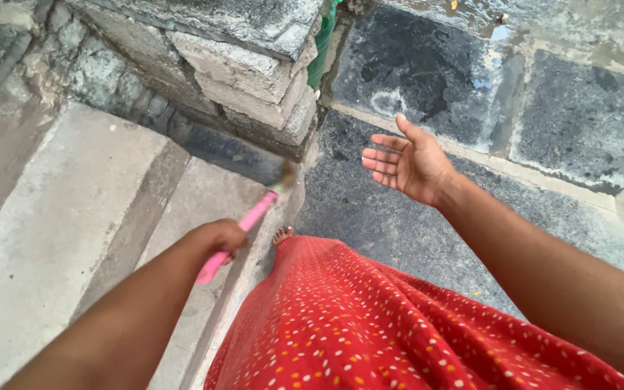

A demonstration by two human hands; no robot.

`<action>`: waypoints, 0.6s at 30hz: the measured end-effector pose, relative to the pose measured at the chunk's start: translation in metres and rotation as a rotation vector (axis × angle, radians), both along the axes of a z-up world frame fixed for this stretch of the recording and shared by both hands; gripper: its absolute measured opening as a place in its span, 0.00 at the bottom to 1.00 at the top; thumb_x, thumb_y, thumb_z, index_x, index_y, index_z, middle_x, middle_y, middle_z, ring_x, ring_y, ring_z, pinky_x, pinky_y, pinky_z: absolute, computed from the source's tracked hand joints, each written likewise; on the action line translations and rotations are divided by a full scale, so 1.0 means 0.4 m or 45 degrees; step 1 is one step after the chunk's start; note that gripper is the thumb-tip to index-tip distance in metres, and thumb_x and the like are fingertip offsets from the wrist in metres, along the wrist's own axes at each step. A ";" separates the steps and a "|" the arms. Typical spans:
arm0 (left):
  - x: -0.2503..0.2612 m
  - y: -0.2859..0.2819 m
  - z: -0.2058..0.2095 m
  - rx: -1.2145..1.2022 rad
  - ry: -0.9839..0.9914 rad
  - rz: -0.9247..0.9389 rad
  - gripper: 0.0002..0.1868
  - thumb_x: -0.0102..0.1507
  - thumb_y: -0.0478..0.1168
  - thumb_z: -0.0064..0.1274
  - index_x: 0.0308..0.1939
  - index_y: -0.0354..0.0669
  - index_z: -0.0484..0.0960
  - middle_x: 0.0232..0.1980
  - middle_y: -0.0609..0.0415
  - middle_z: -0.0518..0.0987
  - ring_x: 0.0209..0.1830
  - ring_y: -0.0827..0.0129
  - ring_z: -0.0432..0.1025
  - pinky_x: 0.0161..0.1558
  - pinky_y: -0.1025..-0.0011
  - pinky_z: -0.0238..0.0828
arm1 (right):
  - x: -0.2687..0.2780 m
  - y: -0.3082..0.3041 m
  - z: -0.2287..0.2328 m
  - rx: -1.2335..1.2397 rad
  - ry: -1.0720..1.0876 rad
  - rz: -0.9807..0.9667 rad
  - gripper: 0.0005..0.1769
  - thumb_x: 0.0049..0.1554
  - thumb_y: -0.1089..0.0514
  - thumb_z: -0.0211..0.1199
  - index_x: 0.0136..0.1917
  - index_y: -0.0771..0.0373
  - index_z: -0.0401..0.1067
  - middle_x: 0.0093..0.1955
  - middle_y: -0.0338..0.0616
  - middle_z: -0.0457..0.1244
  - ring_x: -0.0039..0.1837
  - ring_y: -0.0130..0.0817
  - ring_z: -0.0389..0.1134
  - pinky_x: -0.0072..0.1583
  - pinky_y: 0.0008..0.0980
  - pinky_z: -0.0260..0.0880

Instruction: The person sweeps an outdoor concrete floor and stone steps using a broom, eventually picking up a pink dustpan to collect debris.

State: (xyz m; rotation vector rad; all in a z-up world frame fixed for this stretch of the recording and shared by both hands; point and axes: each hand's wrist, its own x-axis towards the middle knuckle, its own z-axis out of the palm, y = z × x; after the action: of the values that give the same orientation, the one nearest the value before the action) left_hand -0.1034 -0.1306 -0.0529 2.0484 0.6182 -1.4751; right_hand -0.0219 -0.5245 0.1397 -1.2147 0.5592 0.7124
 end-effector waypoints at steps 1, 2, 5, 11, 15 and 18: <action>0.014 -0.019 0.007 -0.094 0.034 -0.099 0.16 0.65 0.38 0.54 0.50 0.28 0.79 0.25 0.49 0.75 0.18 0.65 0.67 0.21 0.63 0.64 | 0.003 -0.004 0.000 0.010 0.001 -0.008 0.40 0.61 0.27 0.42 0.68 0.61 0.65 0.59 0.49 0.66 0.60 0.37 0.69 0.58 0.38 0.70; 0.021 -0.034 0.021 -0.189 0.066 -0.197 0.16 0.65 0.39 0.53 0.50 0.26 0.79 0.24 0.51 0.74 0.17 0.66 0.66 0.20 0.64 0.64 | 0.006 -0.006 -0.001 0.025 -0.005 -0.005 0.40 0.61 0.27 0.43 0.68 0.61 0.65 0.59 0.49 0.66 0.60 0.37 0.69 0.58 0.38 0.70; 0.005 -0.006 0.108 -0.294 -0.025 -0.051 0.17 0.64 0.34 0.52 0.57 0.43 0.72 0.23 0.55 0.69 0.17 0.69 0.62 0.21 0.65 0.62 | 0.013 -0.025 -0.001 0.055 -0.025 -0.017 0.39 0.61 0.27 0.44 0.67 0.61 0.65 0.59 0.49 0.66 0.60 0.37 0.69 0.59 0.38 0.71; -0.022 0.068 0.239 -0.102 -0.065 0.222 0.20 0.64 0.35 0.51 0.61 0.48 0.71 0.23 0.54 0.66 0.18 0.68 0.60 0.19 0.67 0.59 | 0.007 -0.072 0.001 0.004 -0.019 -0.055 0.39 0.61 0.27 0.44 0.65 0.61 0.66 0.58 0.49 0.66 0.59 0.37 0.69 0.58 0.38 0.70; -0.066 0.035 0.217 -0.132 -0.110 0.281 0.19 0.63 0.35 0.53 0.58 0.38 0.72 0.25 0.53 0.72 0.18 0.69 0.65 0.20 0.67 0.67 | -0.004 -0.073 0.002 -0.038 0.003 -0.063 0.39 0.62 0.27 0.43 0.65 0.61 0.66 0.57 0.49 0.66 0.59 0.37 0.69 0.58 0.37 0.70; -0.077 -0.104 0.149 0.083 -0.051 0.090 0.17 0.66 0.39 0.50 0.57 0.36 0.72 0.26 0.52 0.74 0.18 0.68 0.68 0.21 0.67 0.69 | -0.004 -0.049 0.001 -0.051 0.008 -0.035 0.38 0.62 0.28 0.42 0.66 0.60 0.66 0.58 0.49 0.67 0.59 0.37 0.69 0.58 0.37 0.71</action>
State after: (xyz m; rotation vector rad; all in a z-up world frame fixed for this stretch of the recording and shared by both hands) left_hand -0.1343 -0.1721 0.0068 2.0780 0.7237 -1.3869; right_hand -0.0235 -0.5441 0.1401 -1.2401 0.5967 0.6845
